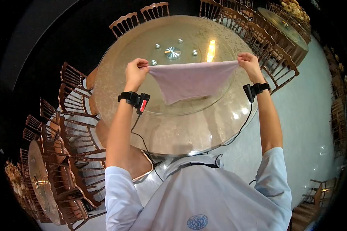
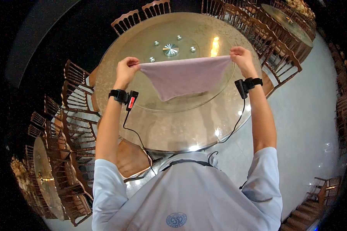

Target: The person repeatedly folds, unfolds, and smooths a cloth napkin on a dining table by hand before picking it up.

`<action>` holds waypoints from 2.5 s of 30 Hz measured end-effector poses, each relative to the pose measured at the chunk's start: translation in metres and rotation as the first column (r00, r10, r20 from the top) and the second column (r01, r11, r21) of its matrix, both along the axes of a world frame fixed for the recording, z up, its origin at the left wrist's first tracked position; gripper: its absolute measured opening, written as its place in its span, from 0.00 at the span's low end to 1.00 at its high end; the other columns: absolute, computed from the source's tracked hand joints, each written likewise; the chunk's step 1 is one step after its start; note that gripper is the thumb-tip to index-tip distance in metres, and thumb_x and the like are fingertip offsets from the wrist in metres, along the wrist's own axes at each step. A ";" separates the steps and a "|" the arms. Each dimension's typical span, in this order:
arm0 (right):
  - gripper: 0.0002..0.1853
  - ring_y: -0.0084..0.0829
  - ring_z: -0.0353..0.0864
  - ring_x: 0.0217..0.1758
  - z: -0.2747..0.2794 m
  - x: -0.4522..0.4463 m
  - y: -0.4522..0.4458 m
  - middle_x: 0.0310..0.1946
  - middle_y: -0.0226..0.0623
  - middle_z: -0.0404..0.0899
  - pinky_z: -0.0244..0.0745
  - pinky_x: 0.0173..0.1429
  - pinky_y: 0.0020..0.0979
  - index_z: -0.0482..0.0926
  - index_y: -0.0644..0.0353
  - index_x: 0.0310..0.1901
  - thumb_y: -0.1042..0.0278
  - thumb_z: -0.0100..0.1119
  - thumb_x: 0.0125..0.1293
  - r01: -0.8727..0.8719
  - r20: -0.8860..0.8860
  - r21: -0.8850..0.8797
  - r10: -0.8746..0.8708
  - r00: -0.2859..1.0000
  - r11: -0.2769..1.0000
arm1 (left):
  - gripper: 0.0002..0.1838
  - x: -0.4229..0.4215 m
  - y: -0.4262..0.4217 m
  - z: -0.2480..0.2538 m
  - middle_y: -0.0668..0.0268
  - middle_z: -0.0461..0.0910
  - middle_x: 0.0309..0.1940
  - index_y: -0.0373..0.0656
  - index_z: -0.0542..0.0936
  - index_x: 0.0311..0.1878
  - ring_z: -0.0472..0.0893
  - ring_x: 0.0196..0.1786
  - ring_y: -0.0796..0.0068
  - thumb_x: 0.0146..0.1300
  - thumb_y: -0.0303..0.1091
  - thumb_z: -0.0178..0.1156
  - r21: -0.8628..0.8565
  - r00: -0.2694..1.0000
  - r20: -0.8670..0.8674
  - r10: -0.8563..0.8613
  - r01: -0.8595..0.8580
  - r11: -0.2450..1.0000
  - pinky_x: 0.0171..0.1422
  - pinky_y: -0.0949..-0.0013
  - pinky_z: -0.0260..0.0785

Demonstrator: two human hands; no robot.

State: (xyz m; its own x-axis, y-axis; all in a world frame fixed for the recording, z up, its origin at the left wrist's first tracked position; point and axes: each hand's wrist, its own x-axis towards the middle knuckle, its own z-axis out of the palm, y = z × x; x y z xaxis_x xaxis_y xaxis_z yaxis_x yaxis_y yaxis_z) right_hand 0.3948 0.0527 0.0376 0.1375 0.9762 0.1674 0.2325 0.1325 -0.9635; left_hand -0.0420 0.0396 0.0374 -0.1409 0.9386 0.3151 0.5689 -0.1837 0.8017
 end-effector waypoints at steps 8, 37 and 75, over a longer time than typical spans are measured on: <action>0.14 0.25 0.78 0.41 -0.002 -0.013 -0.006 0.36 0.36 0.80 0.73 0.47 0.25 0.78 0.68 0.44 0.83 0.54 0.54 0.015 0.019 0.085 -0.017 1.000 0.996 | 0.10 -0.002 0.003 0.001 0.64 0.83 0.32 0.37 0.82 0.37 0.81 0.37 0.76 0.50 0.21 0.62 -0.040 0.995 -0.083 0.061 -0.065 0.997 0.46 0.74 0.73; 0.18 0.28 0.77 0.41 -0.020 -0.015 -0.007 0.37 0.37 0.79 0.73 0.47 0.27 0.78 0.70 0.45 0.87 0.51 0.50 -0.054 0.142 0.031 0.049 0.989 0.998 | 0.10 -0.021 -0.003 -0.010 0.59 0.83 0.31 0.35 0.82 0.41 0.83 0.34 0.73 0.53 0.21 0.60 -0.137 0.999 0.025 -0.026 0.029 0.990 0.35 0.71 0.78; 0.16 0.37 0.82 0.35 -0.016 -0.025 -0.014 0.31 0.47 0.82 0.75 0.40 0.29 0.80 0.68 0.38 0.89 0.45 0.50 -0.105 0.597 0.214 -0.045 0.801 0.971 | 0.10 -0.033 -0.013 -0.011 0.61 0.84 0.30 0.36 0.83 0.38 0.82 0.34 0.74 0.50 0.25 0.65 -0.164 0.990 -0.061 -0.127 0.115 0.980 0.42 0.72 0.74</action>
State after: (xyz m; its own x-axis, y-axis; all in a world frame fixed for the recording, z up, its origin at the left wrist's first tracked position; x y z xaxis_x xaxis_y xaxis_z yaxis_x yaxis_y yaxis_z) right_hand 0.3696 0.0388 0.0218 -0.0911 0.9029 0.4200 0.7401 0.3436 -0.5781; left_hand -0.0750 0.0265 0.0264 -0.0060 0.9863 0.1647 0.6068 -0.1273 0.7846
